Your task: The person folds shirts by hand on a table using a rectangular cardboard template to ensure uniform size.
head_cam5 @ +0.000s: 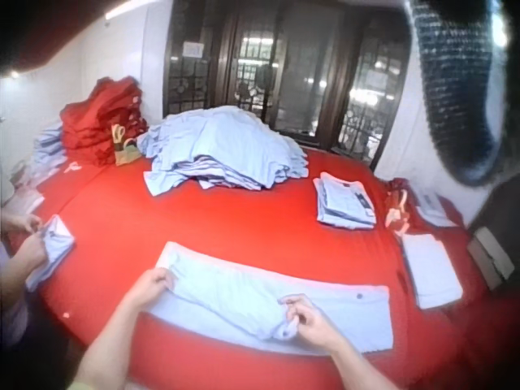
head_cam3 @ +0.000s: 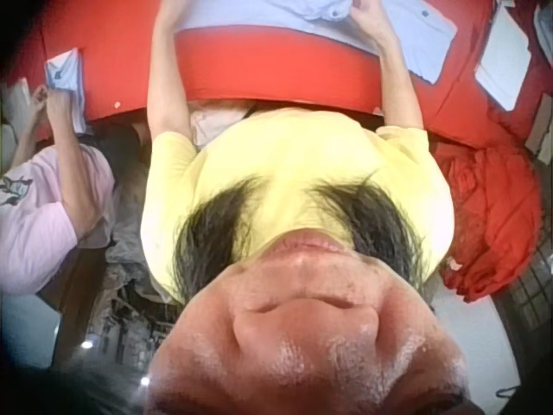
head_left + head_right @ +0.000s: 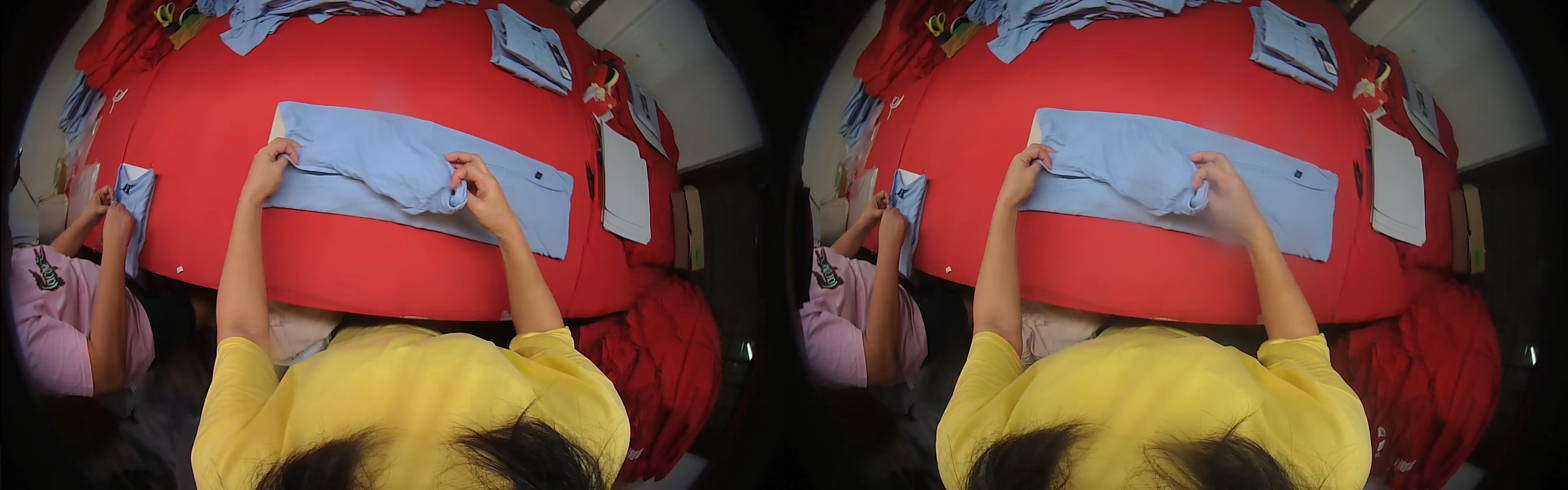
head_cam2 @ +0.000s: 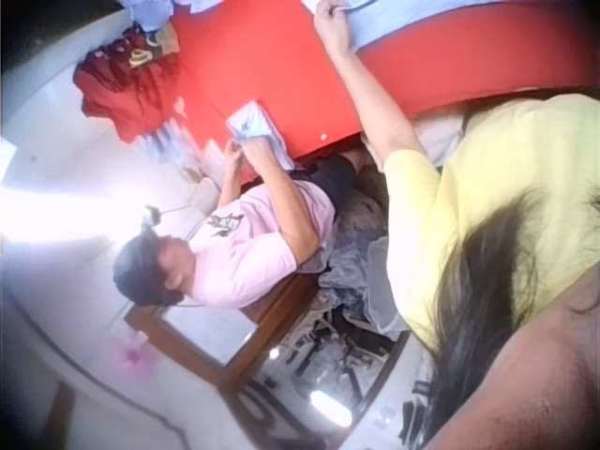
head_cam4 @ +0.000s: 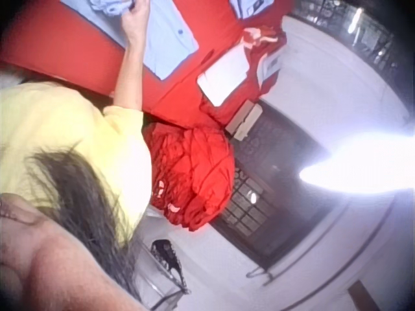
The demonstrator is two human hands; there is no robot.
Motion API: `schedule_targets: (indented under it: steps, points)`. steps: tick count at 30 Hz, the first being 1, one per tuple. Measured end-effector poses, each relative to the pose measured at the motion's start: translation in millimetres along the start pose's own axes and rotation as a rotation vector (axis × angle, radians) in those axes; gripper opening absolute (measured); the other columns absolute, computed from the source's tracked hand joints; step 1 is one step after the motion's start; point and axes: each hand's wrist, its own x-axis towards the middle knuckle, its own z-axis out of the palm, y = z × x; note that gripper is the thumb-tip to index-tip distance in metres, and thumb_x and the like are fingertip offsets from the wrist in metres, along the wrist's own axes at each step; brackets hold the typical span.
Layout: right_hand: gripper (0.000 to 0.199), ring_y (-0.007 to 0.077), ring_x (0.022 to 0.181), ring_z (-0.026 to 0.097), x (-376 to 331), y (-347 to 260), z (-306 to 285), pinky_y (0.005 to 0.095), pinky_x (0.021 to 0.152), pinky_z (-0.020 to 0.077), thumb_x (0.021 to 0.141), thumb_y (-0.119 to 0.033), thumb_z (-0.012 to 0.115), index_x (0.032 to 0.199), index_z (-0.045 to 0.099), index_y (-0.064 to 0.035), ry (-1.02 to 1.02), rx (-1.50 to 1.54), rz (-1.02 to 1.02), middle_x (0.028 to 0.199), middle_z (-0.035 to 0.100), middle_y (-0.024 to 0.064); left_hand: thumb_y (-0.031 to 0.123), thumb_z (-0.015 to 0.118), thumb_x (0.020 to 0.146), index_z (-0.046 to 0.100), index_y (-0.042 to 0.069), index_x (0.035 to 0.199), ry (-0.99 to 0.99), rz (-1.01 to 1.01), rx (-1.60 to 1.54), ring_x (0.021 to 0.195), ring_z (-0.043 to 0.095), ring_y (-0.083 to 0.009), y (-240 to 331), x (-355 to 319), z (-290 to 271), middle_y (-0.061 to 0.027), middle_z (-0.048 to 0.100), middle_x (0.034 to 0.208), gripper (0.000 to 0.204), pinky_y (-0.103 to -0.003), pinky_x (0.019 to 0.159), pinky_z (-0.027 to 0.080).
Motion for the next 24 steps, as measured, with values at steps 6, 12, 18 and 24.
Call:
schedule_targets:
  steps: [6, 12, 18, 24]
  points:
    - [0.032, 0.0341, 0.122, 0.043, -50, 32, -9, 0.0398, 0.1, 0.0385, 0.079, 0.006, 0.048, 0.105, 0.063, -0.0071, 0.406, -0.428, 0.028, 0.132, 0.047, 0.0163, 0.005, 0.055, 0.079, 0.067, 0.007, 0.106, 0.173, 0.228, 0.786, 0.11, 0.052, -0.0301, 88, -13, 35, -0.0117, 0.054, 0.126, 0.03, -0.043, 0.098, 0.039]
    - [0.049, 0.0361, 0.118, 0.043, -116, 69, -62, 0.0486, 0.097, 0.0371, 0.082, -0.033, 0.065, 0.121, 0.056, -0.0051, 0.802, -0.977, 0.739, 0.126, 0.05, 0.0172, 0.049, 0.051, 0.091, 0.048, 0.017, 0.136, -0.153, 0.585, 0.709, 0.136, 0.032, -0.033, 153, -37, 170, -0.0114, 0.036, 0.147, 0.056, -0.054, 0.111, 0.023]
    - [0.072, 0.0367, 0.112, 0.048, -148, 77, -79, 0.0492, 0.093, 0.0389, 0.073, -0.052, 0.073, 0.123, 0.056, -0.0032, 0.802, -0.918, 0.97, 0.116, 0.055, 0.0175, 0.052, 0.048, 0.091, 0.05, 0.009, 0.134, 0.184, 0.306, 0.817, 0.135, 0.032, -0.0352, 116, -1, 204, -0.0129, 0.038, 0.146, 0.061, -0.057, 0.11, 0.02]
    - [0.052, 0.0349, 0.101, 0.057, -159, 103, -106, 0.0426, 0.084, 0.0459, 0.073, -0.034, 0.075, 0.108, 0.057, 0.0008, 0.742, -0.626, 0.872, 0.108, 0.058, 0.0198, 0.043, 0.055, 0.089, 0.06, 0.006, 0.123, 0.31, 0.387, 0.88, 0.129, 0.038, -0.0377, 132, -6, 211, -0.0129, 0.048, 0.137, 0.05, -0.058, 0.106, 0.026]
